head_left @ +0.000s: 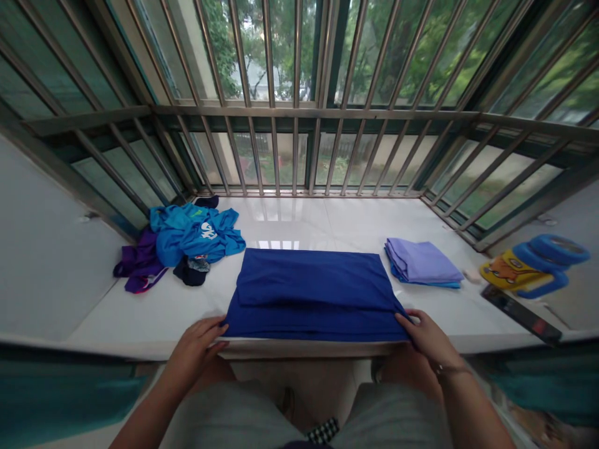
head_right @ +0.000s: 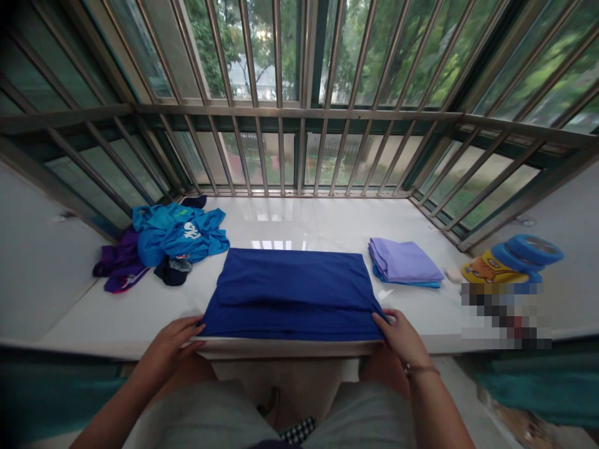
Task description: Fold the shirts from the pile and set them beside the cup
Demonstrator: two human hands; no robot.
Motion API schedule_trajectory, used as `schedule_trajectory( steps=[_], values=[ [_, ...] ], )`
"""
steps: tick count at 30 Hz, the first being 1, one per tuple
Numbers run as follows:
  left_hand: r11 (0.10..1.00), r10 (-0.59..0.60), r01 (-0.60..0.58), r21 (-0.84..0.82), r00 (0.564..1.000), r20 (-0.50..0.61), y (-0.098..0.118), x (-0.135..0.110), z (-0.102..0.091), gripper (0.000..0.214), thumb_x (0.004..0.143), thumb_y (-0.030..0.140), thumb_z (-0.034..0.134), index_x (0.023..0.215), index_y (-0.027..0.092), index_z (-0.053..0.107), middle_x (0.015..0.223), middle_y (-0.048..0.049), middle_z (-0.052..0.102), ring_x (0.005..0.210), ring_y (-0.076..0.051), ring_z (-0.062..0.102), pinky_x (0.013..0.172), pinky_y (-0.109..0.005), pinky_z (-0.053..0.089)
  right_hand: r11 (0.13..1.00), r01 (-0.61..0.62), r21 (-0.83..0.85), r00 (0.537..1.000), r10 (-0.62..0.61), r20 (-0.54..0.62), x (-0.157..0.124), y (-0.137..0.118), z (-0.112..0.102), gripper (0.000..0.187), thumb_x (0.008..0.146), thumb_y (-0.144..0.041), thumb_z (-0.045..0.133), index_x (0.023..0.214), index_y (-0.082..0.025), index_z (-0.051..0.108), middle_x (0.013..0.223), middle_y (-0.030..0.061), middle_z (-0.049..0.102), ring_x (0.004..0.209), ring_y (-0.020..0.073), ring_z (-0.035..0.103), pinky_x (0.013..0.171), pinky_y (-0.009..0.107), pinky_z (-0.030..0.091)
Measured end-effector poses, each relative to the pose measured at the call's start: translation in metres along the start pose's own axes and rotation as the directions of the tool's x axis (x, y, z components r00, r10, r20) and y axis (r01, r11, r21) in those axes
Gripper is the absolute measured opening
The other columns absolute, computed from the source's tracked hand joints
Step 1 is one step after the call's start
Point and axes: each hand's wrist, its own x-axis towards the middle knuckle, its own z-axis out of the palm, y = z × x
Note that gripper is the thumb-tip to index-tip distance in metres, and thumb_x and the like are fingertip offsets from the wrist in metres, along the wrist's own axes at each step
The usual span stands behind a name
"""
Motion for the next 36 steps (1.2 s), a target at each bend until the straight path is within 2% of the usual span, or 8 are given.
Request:
schedule_trajectory(
  steps=[4, 9, 12, 15, 21, 24, 31, 36],
  values=[
    [0.989, -0.033, 0.059, -0.138, 0.983, 0.181, 0.011, 0.014, -0.027, 0.032, 0.105, 0.046, 0.061, 0.09, 0.03, 0.085, 0.106, -0.0094, 0.082, 0.098, -0.026, 0.078, 0.088, -0.037, 0.062, 0.934, -0.21, 0.289, 0.967, 0.155, 0.201, -0.015, 0.005, -0.02, 0.046, 0.084, -0.048, 0.083, 0.119, -0.022, 0.069, 0.062, -0.0045, 0.065, 0.043, 0.0135, 0.058, 0.04, 0.02, 0.041],
    [0.829, -0.08, 0.352, -0.435, 0.844, 0.53, 0.027, 0.058, -0.07, 0.031, 0.096, 0.054, 0.072, 0.085, 0.026, 0.08, 0.092, -0.0036, 0.075, 0.085, -0.022, 0.072, 0.078, -0.03, 0.056, 0.675, -0.346, 0.651, 0.93, 0.154, 0.334, -0.004, -0.012, -0.031, 0.043, 0.082, -0.026, 0.087, 0.121, -0.026, 0.07, 0.07, -0.006, 0.069, 0.045, 0.008, 0.06, 0.041, 0.013, 0.048],
    [0.66, -0.306, 0.513, -0.549, 0.851, 0.427, 0.032, 0.091, -0.071, 0.047, 0.09, 0.07, 0.069, 0.087, 0.023, 0.075, 0.081, -0.0021, 0.07, 0.075, -0.021, 0.065, 0.07, -0.031, 0.052, 0.481, -0.319, 0.816, 0.947, 0.12, 0.299, 0.009, -0.021, -0.02, 0.034, 0.085, -0.016, 0.08, 0.116, -0.026, 0.07, 0.091, 0.0008, 0.08, 0.065, 0.0112, 0.075, 0.056, 0.016, 0.062],
    [0.619, -0.517, 0.592, -0.516, 0.802, 0.3, 0.034, 0.115, -0.05, 0.057, 0.083, 0.079, 0.064, 0.082, 0.023, 0.07, 0.07, -0.0007, 0.066, 0.064, -0.02, 0.059, 0.062, -0.03, 0.045, 0.494, -0.144, 0.857, 0.987, 0.015, 0.157, 0.013, -0.022, 0.007, 0.04, 0.085, -0.025, 0.083, 0.122, -0.028, 0.069, 0.127, 0.0064, 0.08, 0.102, 0.0191, 0.082, 0.079, 0.027, 0.07],
    [0.805, -0.548, 0.561, -0.191, 0.827, 0.12, 0.037, 0.116, -0.014, 0.041, 0.088, 0.066, 0.06, 0.083, 0.027, 0.071, 0.074, -0.0014, 0.072, 0.073, -0.025, 0.068, 0.068, -0.032, 0.043, 0.913, 0.314, 0.261, 0.944, -0.269, -0.193, 0.005, -0.018, 0.051, 0.067, 0.088, -0.059, 0.074, 0.145, -0.025, 0.06, 0.15, 0.0161, 0.065, 0.109, 0.0285, 0.076, 0.099, 0.051, 0.066],
    [0.789, -0.583, 0.573, -0.223, 0.812, 0.022, 0.04, 0.108, -0.009, 0.041, 0.087, 0.067, 0.063, 0.095, 0.027, 0.07, 0.076, 0.0003, 0.069, 0.074, -0.024, 0.068, 0.07, -0.033, 0.044, 0.882, 0.435, -0.184, 0.854, -0.468, -0.228, 0.005, -0.024, 0.056, 0.051, 0.098, -0.056, 0.058, 0.129, -0.017, 0.068, 0.131, 0.0205, 0.07, 0.12, 0.0341, 0.069, 0.114, 0.056, 0.054],
    [0.814, -0.557, 0.519, -0.261, 0.826, -0.092, 0.039, 0.107, -0.007, 0.04, 0.084, 0.066, 0.071, 0.091, 0.027, 0.063, 0.072, 0.0039, 0.059, 0.069, -0.021, 0.062, 0.068, -0.031, 0.044, 0.857, 0.077, -0.51, 0.823, -0.344, -0.453, 0.026, -0.03, 0.064, 0.073, 0.101, -0.061, 0.054, 0.142, -0.001, 0.058, 0.127, 0.0393, 0.065, 0.121, 0.0502, 0.067, 0.1, 0.064, 0.054],
    [0.846, -0.477, 0.467, -0.258, 0.879, 0.027, 0.025, 0.108, -0.008, 0.04, 0.088, 0.064, 0.07, 0.077, 0.026, 0.069, 0.069, 0.0017, 0.065, 0.068, -0.02, 0.062, 0.069, -0.032, 0.043, 0.865, -0.082, -0.494, 0.951, -0.081, -0.3, 0.06, -0.033, 0.054, 0.068, 0.092, -0.065, 0.062, 0.122, -0.004, 0.071, 0.106, 0.0397, 0.073, 0.103, 0.0536, 0.075, 0.086, 0.066, 0.056]
  ],
)
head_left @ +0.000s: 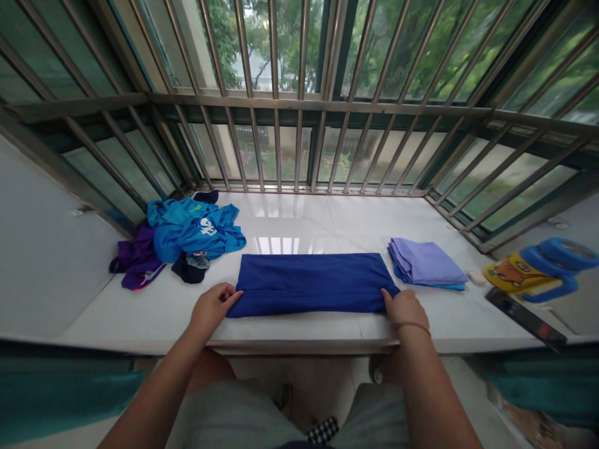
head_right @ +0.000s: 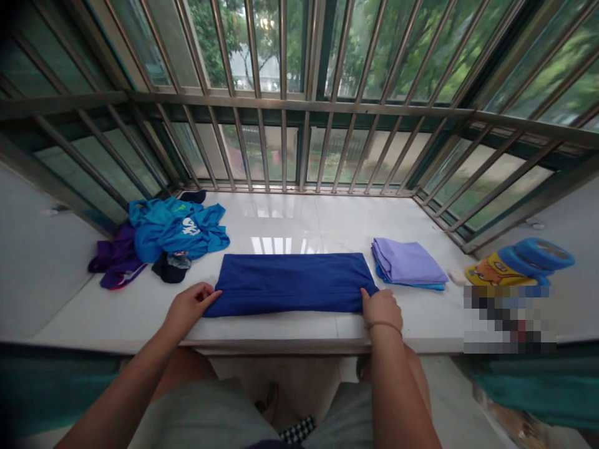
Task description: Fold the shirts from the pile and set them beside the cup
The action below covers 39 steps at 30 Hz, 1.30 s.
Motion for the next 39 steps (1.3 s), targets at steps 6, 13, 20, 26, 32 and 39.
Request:
schedule_trajectory(
  steps=[6, 13, 20, 26, 32, 39],
  values=[
    [1.0, 0.011, -0.011, -0.019, 1.0, -0.001, 0.0, 0.001, -0.001, 0.043, 0.094, 0.066, 0.063, 0.082, 0.029, 0.083, 0.085, -0.0023, 0.081, 0.083, -0.025, 0.073, 0.077, -0.033, 0.049, 0.958, 0.194, 0.213, 0.981, -0.194, -0.02, 0.027, 0.005, -0.014, 0.04, 0.083, -0.062, 0.066, 0.097, -0.027, 0.081, 0.078, 0.0214, 0.076, 0.079, 0.046, 0.077, 0.079, 0.062, 0.057],
    [1.0, -0.026, 0.026, -0.016, 0.999, 0.025, 0.003, 0.0, -0.002, 0.05, 0.1, 0.065, 0.054, 0.089, 0.029, 0.087, 0.09, -0.0029, 0.085, 0.085, -0.026, 0.077, 0.072, -0.032, 0.047, 0.918, 0.16, 0.362, 0.975, -0.09, -0.202, -0.031, -0.089, -0.066, 0.045, 0.087, -0.054, 0.067, 0.119, -0.024, 0.077, 0.103, 0.0205, 0.08, 0.099, 0.0418, 0.075, 0.09, 0.053, 0.057],
    [0.986, -0.043, 0.054, -0.157, 0.997, 0.069, 0.002, 0.0, -0.004, 0.064, 0.106, 0.065, 0.04, 0.087, 0.026, 0.086, 0.077, -0.0026, 0.081, 0.076, -0.024, 0.075, 0.074, -0.033, 0.051, 0.715, 0.608, 0.345, 0.791, -0.579, -0.195, -0.129, -0.242, -0.047, 0.024, 0.098, -0.026, 0.063, 0.119, -0.022, 0.074, 0.117, 0.0119, 0.078, 0.111, 0.0311, 0.071, 0.1, 0.042, 0.053],
    [0.986, -0.047, 0.059, -0.159, 0.996, 0.073, 0.003, 0.002, -0.007, 0.072, 0.112, 0.055, 0.026, 0.089, 0.022, 0.086, 0.075, -0.0082, 0.08, 0.076, -0.025, 0.075, 0.077, -0.035, 0.051, 0.378, 0.918, 0.118, 0.365, -0.923, 0.118, -0.235, -0.305, 0.023, 0.016, 0.105, -0.016, 0.058, 0.11, -0.022, 0.072, 0.111, 0.0103, 0.075, 0.104, 0.0282, 0.065, 0.087, 0.037, 0.049],
    [0.989, -0.069, 0.076, -0.127, 0.996, 0.06, 0.006, 0.004, -0.007, 0.063, 0.11, 0.055, 0.035, 0.087, 0.023, 0.085, 0.087, -0.0097, 0.084, 0.088, -0.027, 0.078, 0.082, -0.035, 0.05, 0.398, 0.865, 0.307, 0.426, -0.904, -0.028, -0.247, -0.299, 0.048, 0.019, 0.098, -0.008, 0.065, 0.111, -0.02, 0.073, 0.111, 0.0099, 0.074, 0.106, 0.0267, 0.065, 0.095, 0.037, 0.051],
    [0.963, -0.101, 0.124, -0.24, 0.989, 0.107, 0.002, 0.004, -0.008, 0.076, 0.113, 0.056, 0.021, 0.087, 0.021, 0.083, 0.076, -0.0092, 0.081, 0.076, -0.025, 0.076, 0.081, -0.034, 0.053, 0.188, 0.932, 0.31, 0.26, -0.943, -0.209, -0.232, -0.305, 0.037, 0.022, 0.1, -0.008, 0.063, 0.114, -0.021, 0.074, 0.114, 0.0104, 0.074, 0.109, 0.0268, 0.064, 0.099, 0.039, 0.052]
  ],
)
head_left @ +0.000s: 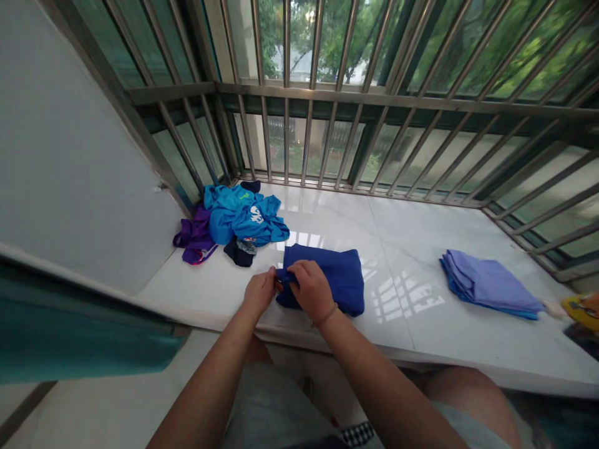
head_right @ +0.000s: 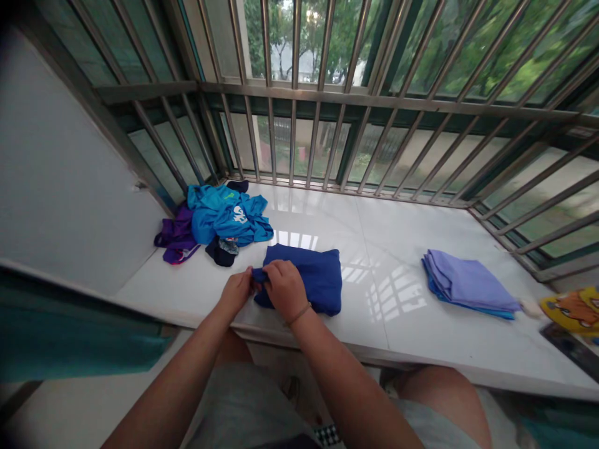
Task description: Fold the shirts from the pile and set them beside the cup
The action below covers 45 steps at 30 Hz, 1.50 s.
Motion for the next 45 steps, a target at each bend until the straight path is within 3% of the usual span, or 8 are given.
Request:
schedule_trajectory(
  steps=[5, 11, 16, 21, 25, 31, 37, 45],
  values=[
    [1.0, 0.008, -0.009, -0.01, 0.998, -0.057, 0.002, 0.001, -0.002, 0.07, 0.11, 0.056, 0.026, 0.094, 0.021, 0.084, 0.092, -0.0104, 0.085, 0.095, -0.027, 0.08, 0.092, -0.037, 0.056, 0.974, 0.176, -0.14, 0.936, -0.122, 0.331, -0.017, -0.007, 0.016, 0.015, 0.107, -0.016, 0.063, 0.115, -0.02, 0.075, 0.111, 0.0093, 0.074, 0.104, 0.0262, 0.063, 0.091, 0.039, 0.051],
    [0.999, 0.037, -0.037, 0.003, 0.988, -0.147, 0.003, -0.019, 0.002, 0.039, 0.099, 0.056, 0.059, 0.108, 0.023, 0.076, 0.099, -0.0068, 0.082, 0.088, -0.024, 0.077, 0.084, -0.035, 0.057, 0.992, 0.125, 0.007, 0.922, -0.119, 0.37, -0.012, -0.004, -0.015, 0.03, 0.106, -0.041, 0.071, 0.126, -0.018, 0.073, 0.124, 0.0112, 0.073, 0.116, 0.0267, 0.064, 0.103, 0.04, 0.051],
    [0.998, 0.004, 0.019, 0.061, 0.935, -0.355, 0.012, -0.047, 0.013, 0.046, 0.09, 0.066, 0.072, 0.1, 0.021, 0.069, 0.099, -0.0085, 0.075, 0.077, -0.024, 0.069, 0.08, -0.039, 0.055, 0.981, -0.07, -0.179, 0.929, 0.129, 0.346, 0.04, 0.023, -0.035, 0.032, 0.116, -0.029, 0.046, 0.12, -0.019, 0.076, 0.121, 0.0131, 0.075, 0.114, 0.0258, 0.065, 0.105, 0.039, 0.048],
    [0.988, -0.124, 0.144, 0.057, 0.957, -0.261, 0.032, -0.054, 0.021, 0.032, 0.089, 0.054, 0.076, 0.086, 0.023, 0.066, 0.08, -0.0027, 0.07, 0.075, -0.023, 0.068, 0.077, -0.035, 0.049, 0.921, -0.206, -0.331, 0.849, 0.336, 0.408, 0.084, 0.058, -0.015, 0.029, 0.108, -0.036, 0.062, 0.121, -0.013, 0.076, 0.126, 0.0233, 0.073, 0.121, 0.0349, 0.066, 0.099, 0.043, 0.051],
    [0.997, -0.076, 0.079, 0.007, 0.979, -0.19, 0.043, -0.056, 0.024, 0.022, 0.091, 0.041, 0.067, 0.077, 0.024, 0.061, 0.077, -0.0013, 0.069, 0.077, -0.021, 0.067, 0.077, -0.033, 0.046, 0.951, -0.18, -0.253, 0.853, 0.279, 0.442, 0.092, 0.068, -0.007, 0.026, 0.112, -0.032, 0.056, 0.114, -0.015, 0.075, 0.118, 0.0184, 0.075, 0.112, 0.0281, 0.07, 0.098, 0.037, 0.05],
    [0.951, -0.085, 0.022, -0.307, 0.978, -0.193, 0.028, -0.069, 0.038, 0.031, 0.092, 0.054, 0.061, 0.079, 0.026, 0.053, 0.074, 0.0022, 0.063, 0.073, -0.019, 0.063, 0.071, -0.03, 0.048, 0.986, -0.118, -0.118, 0.892, 0.157, 0.425, 0.097, 0.065, -0.006, 0.037, 0.121, -0.032, 0.031, 0.137, -0.018, 0.062, 0.126, 0.0119, 0.075, 0.114, 0.0209, 0.07, 0.096, 0.03, 0.048],
    [0.971, -0.218, 0.194, -0.141, 0.96, -0.178, 0.0, -0.072, 0.04, 0.026, 0.089, 0.049, 0.062, 0.078, 0.027, 0.053, 0.069, 0.0016, 0.063, 0.067, -0.021, 0.065, 0.068, -0.032, 0.049, 0.994, -0.076, -0.083, 0.837, 0.109, 0.536, 0.101, 0.059, 0.021, 0.019, 0.109, -0.036, 0.066, 0.121, -0.024, 0.074, 0.123, 0.0088, 0.079, 0.109, 0.0227, 0.073, 0.088, 0.029, 0.048],
    [0.954, 0.225, -0.146, 0.263, 0.926, -0.302, 0.049, -0.048, 0.015, 0.032, 0.093, 0.02, 0.057, 0.124, 0.02, 0.065, 0.126, -0.0163, 0.072, 0.121, -0.032, 0.069, 0.112, -0.05, 0.054, 0.957, -0.228, -0.177, 0.868, 0.283, 0.408, 0.097, 0.118, -0.043, 0.039, 0.116, -0.043, 0.047, 0.133, -0.02, 0.072, 0.133, 0.0142, 0.076, 0.124, 0.0255, 0.067, 0.105, 0.035, 0.046]
  ],
)
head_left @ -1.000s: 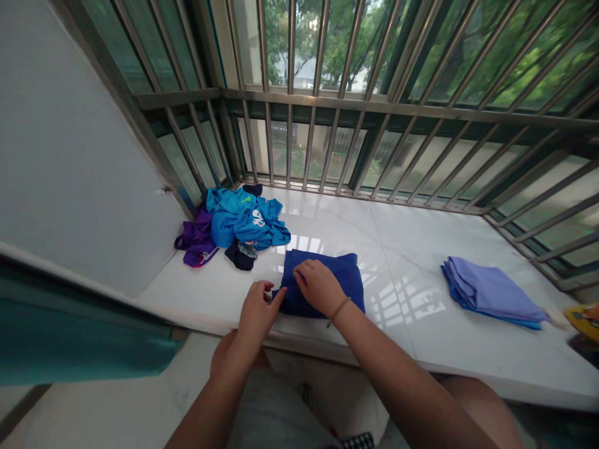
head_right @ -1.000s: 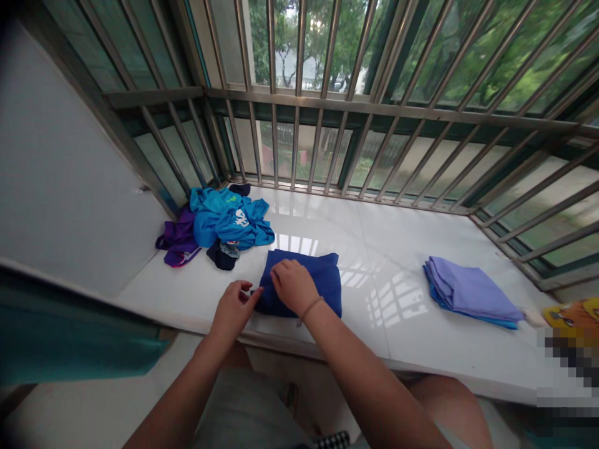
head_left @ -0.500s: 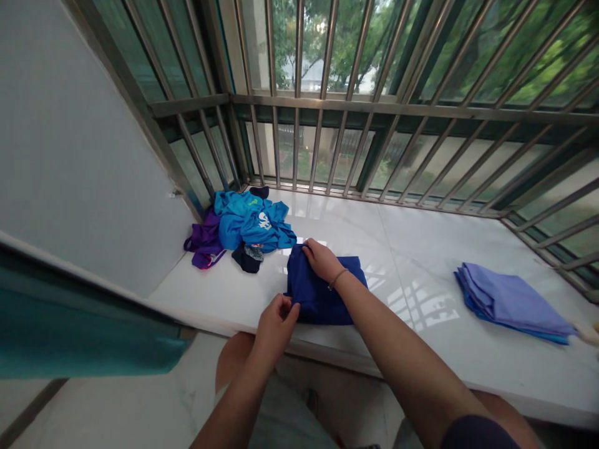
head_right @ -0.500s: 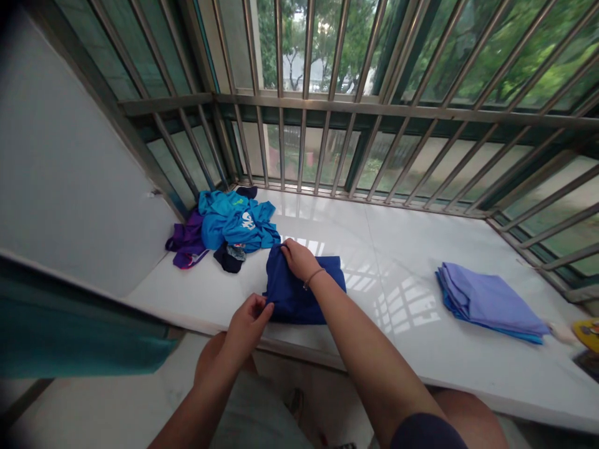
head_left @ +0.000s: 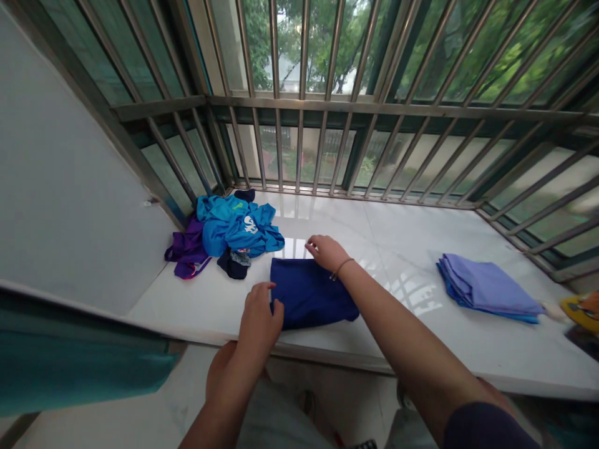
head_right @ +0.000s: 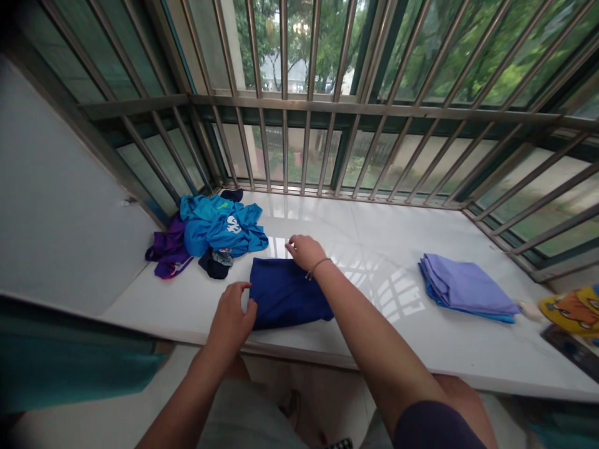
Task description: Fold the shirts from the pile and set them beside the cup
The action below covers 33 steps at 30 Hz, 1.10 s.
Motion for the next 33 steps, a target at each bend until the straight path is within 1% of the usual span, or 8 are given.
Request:
schedule_trajectory(
  steps=[5, 11, 16, 19, 21, 25, 28, 33],
  values=[
    [0.979, 0.186, -0.192, 0.068, 0.979, 0.081, 0.041, 0.049, 0.04, 0.038, 0.11, 0.031, 0.044, 0.134, 0.014, 0.069, 0.142, -0.0213, 0.072, 0.138, -0.033, 0.064, 0.123, -0.051, 0.048, 0.991, -0.133, 0.022, 0.988, 0.131, 0.082, -0.016, 0.057, -0.017, 0.034, 0.109, -0.044, 0.06, 0.103, -0.018, 0.083, 0.102, 0.0109, 0.083, 0.096, 0.0232, 0.073, 0.087, 0.03, 0.05],
    [0.938, 0.088, -0.147, 0.314, 0.977, 0.194, 0.027, 0.046, 0.086, 0.066, 0.11, 0.047, 0.049, 0.161, 0.004, 0.055, 0.169, -0.0284, 0.05, 0.158, -0.043, 0.048, 0.13, -0.063, 0.036, 0.972, -0.196, 0.129, 0.976, 0.206, -0.069, -0.032, 0.065, 0.007, 0.04, 0.114, -0.039, 0.045, 0.109, -0.018, 0.079, 0.103, 0.0076, 0.081, 0.096, 0.0197, 0.071, 0.086, 0.028, 0.049],
    [0.904, 0.034, -0.103, 0.415, 0.985, 0.169, 0.019, 0.035, 0.086, 0.073, 0.111, 0.054, 0.045, 0.166, 0.007, 0.051, 0.173, -0.0266, 0.045, 0.162, -0.041, 0.043, 0.133, -0.064, 0.031, 0.931, -0.318, 0.182, 0.914, 0.352, -0.2, -0.03, 0.061, 0.023, 0.036, 0.112, -0.034, 0.045, 0.111, -0.016, 0.076, 0.104, 0.0115, 0.078, 0.098, 0.0231, 0.071, 0.091, 0.032, 0.051],
    [0.898, -0.01, -0.067, 0.435, 0.985, 0.173, 0.023, 0.038, 0.085, 0.074, 0.11, 0.057, 0.044, 0.167, 0.009, 0.05, 0.173, -0.0259, 0.046, 0.163, -0.042, 0.041, 0.133, -0.065, 0.03, 0.931, -0.316, 0.18, 0.882, 0.358, -0.305, -0.035, 0.048, 0.026, 0.035, 0.111, -0.031, 0.047, 0.126, -0.014, 0.074, 0.128, 0.0183, 0.074, 0.122, 0.0281, 0.066, 0.108, 0.039, 0.048],
    [0.9, -0.035, -0.05, 0.433, 0.982, 0.186, 0.024, 0.039, 0.085, 0.076, 0.11, 0.058, 0.044, 0.167, 0.009, 0.05, 0.173, -0.0259, 0.045, 0.163, -0.043, 0.039, 0.132, -0.067, 0.029, 0.959, -0.249, 0.132, 0.898, 0.28, -0.34, -0.045, 0.036, 0.033, 0.042, 0.111, -0.033, 0.048, 0.142, -0.013, 0.068, 0.148, 0.0205, 0.066, 0.139, 0.0292, 0.057, 0.119, 0.041, 0.042],
    [0.899, -0.058, -0.028, 0.437, 0.982, 0.181, 0.02, 0.038, 0.086, 0.076, 0.11, 0.059, 0.043, 0.168, 0.01, 0.049, 0.175, -0.0247, 0.043, 0.164, -0.046, 0.036, 0.13, -0.07, 0.031, 0.982, -0.183, -0.045, 0.964, 0.17, -0.205, -0.067, 0.016, 0.057, 0.054, 0.113, -0.037, 0.045, 0.159, -0.012, 0.057, 0.168, 0.0204, 0.053, 0.158, 0.0326, 0.044, 0.129, 0.051, 0.034],
    [0.899, -0.057, -0.016, 0.437, 0.986, 0.155, 0.015, 0.035, 0.086, 0.076, 0.109, 0.06, 0.043, 0.168, 0.013, 0.049, 0.175, -0.0235, 0.043, 0.165, -0.045, 0.036, 0.13, -0.069, 0.032, 0.965, -0.251, -0.071, 0.961, 0.24, -0.138, -0.071, 0.011, 0.067, 0.057, 0.114, -0.041, 0.041, 0.164, -0.016, 0.054, 0.174, 0.0176, 0.047, 0.164, 0.0348, 0.037, 0.131, 0.057, 0.03],
    [0.895, -0.081, 0.011, 0.445, 0.987, 0.14, 0.012, 0.029, 0.079, 0.077, 0.11, 0.06, 0.041, 0.169, 0.011, 0.048, 0.176, -0.0237, 0.041, 0.165, -0.046, 0.036, 0.13, -0.068, 0.033, 0.951, -0.304, -0.06, 0.944, 0.291, -0.157, -0.071, 0.011, 0.063, 0.064, 0.114, -0.046, 0.04, 0.169, -0.015, 0.047, 0.182, 0.0167, 0.033, 0.17, 0.0366, 0.025, 0.134, 0.06, 0.024]
  ],
)
